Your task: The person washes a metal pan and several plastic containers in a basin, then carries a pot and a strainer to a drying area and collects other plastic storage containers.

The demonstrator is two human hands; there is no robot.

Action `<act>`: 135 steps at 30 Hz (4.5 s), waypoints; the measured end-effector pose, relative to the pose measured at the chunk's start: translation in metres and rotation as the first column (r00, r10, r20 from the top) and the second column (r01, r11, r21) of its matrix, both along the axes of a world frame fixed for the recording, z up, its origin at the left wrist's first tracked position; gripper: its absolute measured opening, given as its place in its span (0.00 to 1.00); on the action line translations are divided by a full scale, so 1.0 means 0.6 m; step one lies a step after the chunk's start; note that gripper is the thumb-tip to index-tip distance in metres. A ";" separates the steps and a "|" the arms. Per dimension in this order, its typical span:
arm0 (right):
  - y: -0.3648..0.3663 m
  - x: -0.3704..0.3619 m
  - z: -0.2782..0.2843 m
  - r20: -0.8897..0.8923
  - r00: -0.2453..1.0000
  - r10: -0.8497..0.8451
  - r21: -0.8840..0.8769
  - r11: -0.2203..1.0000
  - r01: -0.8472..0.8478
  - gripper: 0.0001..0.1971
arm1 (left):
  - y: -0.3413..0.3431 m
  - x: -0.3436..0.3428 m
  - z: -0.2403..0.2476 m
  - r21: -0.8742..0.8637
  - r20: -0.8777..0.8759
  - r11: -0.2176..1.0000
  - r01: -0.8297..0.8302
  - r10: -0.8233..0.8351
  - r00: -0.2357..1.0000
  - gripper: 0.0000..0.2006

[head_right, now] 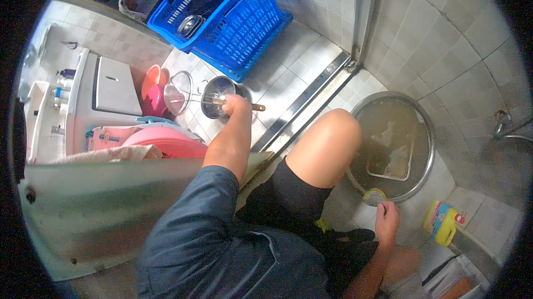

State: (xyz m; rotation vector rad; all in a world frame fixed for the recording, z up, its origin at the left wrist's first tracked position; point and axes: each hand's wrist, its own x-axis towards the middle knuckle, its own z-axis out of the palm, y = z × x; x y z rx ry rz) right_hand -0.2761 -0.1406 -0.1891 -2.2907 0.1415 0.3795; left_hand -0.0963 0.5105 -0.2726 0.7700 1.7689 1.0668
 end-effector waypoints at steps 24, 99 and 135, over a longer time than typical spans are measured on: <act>0.081 -0.047 0.197 0.721 0.589 -0.366 0.312 0.930 0.195 0.19 | -0.643 -0.024 0.532 0.632 0.603 0.089 0.770 -0.679 -0.418 0.19; 0.031 -0.035 0.035 -0.012 0.944 -0.330 -0.051 0.943 0.329 0.12 | 0.009 -0.041 -0.119 -0.205 0.535 0.979 0.016 0.098 0.839 0.11; -0.014 -0.095 0.156 0.333 0.852 -0.404 0.056 0.910 0.410 0.15 | -0.306 -0.091 0.155 -0.076 0.904 0.687 0.722 -0.259 0.341 0.16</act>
